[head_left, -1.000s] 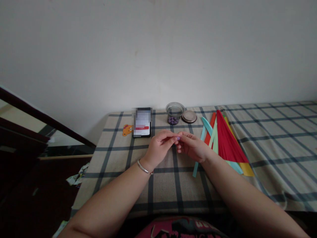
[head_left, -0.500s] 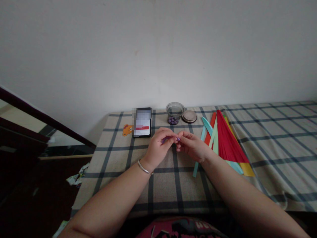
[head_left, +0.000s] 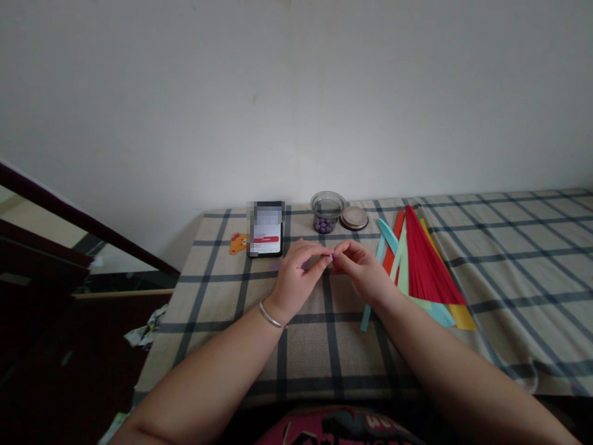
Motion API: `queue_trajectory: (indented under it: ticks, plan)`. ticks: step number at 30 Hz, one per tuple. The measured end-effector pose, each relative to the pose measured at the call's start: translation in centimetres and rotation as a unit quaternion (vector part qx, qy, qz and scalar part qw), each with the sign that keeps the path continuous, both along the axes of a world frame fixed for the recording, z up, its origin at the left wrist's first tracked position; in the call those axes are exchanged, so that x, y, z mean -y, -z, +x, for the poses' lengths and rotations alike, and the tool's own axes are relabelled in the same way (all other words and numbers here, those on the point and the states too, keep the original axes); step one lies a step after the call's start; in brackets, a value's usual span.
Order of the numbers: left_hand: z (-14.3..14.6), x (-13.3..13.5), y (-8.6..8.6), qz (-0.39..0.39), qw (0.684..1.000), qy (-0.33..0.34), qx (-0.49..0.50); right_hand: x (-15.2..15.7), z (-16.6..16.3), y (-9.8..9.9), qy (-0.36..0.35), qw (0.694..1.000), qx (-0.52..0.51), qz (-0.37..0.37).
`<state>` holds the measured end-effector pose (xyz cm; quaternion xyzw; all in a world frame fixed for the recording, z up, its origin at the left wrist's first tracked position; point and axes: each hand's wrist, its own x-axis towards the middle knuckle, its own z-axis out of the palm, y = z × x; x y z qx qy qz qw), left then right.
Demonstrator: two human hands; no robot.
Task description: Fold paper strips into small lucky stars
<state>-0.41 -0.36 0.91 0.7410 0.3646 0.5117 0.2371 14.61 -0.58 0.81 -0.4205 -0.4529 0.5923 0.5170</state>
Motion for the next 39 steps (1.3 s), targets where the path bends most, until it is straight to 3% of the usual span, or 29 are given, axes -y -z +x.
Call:
queue_trajectory:
  ticks: [10,15,19,25,34,39]
  plan:
    - [0.20,0.20,0.15,-0.029,0.999,-0.025,0.014,0.08,-0.06,0.38,0.042,0.996,0.053,0.062]
    - [0.21,0.08,0.51,-0.098,0.992,-0.016,0.078,0.09,-0.04,0.22,0.024,0.999,0.018,0.029]
    - [0.18,0.02,0.63,-0.109,0.989,-0.022,0.094,0.24,0.03,-0.27,-0.014,1.000,-0.006,-0.019]
    - [0.18,0.07,0.49,-0.097,0.991,0.007,0.088,0.43,0.30,-0.44,-0.031,0.996,-0.087,-0.014]
    - [0.04,0.26,-0.16,0.023,0.998,-0.058,0.022,0.29,0.36,-0.15,-0.039,0.995,-0.089,-0.037]
    - [0.11,0.19,0.03,-0.003,0.999,-0.049,0.024,0.22,0.35,0.08,0.003,0.995,-0.104,0.009]
